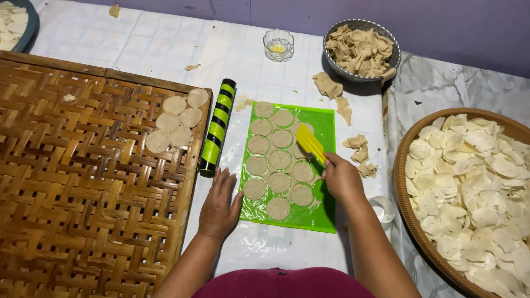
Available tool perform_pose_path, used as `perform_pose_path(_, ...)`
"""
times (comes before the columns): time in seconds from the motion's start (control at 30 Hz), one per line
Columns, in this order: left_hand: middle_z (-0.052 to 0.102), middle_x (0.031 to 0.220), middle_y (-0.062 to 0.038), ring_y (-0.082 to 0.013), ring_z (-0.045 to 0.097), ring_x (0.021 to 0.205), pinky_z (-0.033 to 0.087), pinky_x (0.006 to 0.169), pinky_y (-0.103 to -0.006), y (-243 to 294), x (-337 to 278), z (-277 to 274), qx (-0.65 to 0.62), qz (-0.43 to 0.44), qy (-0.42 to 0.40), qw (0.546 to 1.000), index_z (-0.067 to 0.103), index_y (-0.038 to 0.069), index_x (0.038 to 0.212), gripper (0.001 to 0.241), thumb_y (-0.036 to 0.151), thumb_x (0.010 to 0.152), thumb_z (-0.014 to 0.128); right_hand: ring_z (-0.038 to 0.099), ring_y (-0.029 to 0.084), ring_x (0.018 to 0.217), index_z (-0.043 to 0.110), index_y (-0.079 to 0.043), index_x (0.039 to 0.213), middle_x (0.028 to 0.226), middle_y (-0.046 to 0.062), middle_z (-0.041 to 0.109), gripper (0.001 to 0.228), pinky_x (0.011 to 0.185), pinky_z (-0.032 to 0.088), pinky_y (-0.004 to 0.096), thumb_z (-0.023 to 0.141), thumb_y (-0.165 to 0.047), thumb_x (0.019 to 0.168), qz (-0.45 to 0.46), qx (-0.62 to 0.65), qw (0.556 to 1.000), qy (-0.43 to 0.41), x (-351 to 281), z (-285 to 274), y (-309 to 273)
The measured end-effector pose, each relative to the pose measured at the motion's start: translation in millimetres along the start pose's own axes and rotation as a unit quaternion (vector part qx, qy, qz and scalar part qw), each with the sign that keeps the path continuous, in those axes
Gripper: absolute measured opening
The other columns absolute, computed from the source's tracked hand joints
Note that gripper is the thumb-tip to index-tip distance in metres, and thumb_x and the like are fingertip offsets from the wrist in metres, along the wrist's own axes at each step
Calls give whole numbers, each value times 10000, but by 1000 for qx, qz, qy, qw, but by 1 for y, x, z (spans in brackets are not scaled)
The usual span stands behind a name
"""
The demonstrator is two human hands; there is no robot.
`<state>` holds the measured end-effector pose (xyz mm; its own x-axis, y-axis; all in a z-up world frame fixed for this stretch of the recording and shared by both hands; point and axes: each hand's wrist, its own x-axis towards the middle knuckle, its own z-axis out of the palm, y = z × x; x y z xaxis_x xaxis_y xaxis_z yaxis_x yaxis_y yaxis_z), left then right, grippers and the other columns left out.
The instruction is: Rolling out dough, cutting it into circles, and placing them on a drying tray.
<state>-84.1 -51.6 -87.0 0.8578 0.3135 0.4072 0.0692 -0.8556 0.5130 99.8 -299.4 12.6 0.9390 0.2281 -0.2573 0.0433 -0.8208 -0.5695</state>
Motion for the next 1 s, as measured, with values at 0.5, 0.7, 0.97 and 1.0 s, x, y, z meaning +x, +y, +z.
perform_pose_path(0.5,495,1480,-180,-377,376,1480,409,1169,-446,1,0,-3,-7,-19,-33,999,543,81,1365,418,295,1008,578,727,353,1047,675,-154,1353,845,80,783,407,961,529,504,454,-261,1029,68,-23,997,3,31,16,45)
perform_pose_path(0.7,491,1486,-181,-376,376,1479,411,1168,-447,2,0,-5,-9,-26,-37,999,543,80,1368,420,288,1005,581,728,369,959,669,-82,1352,793,129,769,398,911,524,512,479,-211,1026,25,40,998,31,11,-2,16)
perform_pose_path(0.97,491,1486,-188,-384,379,1475,419,1159,-454,0,0,-2,-7,-17,-24,1000,547,72,1368,429,285,998,595,674,291,1089,693,-380,1332,1034,35,711,451,996,353,491,441,-177,1017,-18,-281,955,92,27,1,43)
perform_pose_path(1.0,492,1485,-189,-385,381,1473,423,1157,-455,0,0,-3,-5,-18,-27,999,547,74,1368,429,287,999,594,665,264,1091,698,-416,1318,1042,13,702,471,987,348,493,443,-163,1013,-22,-318,944,86,22,-2,35)
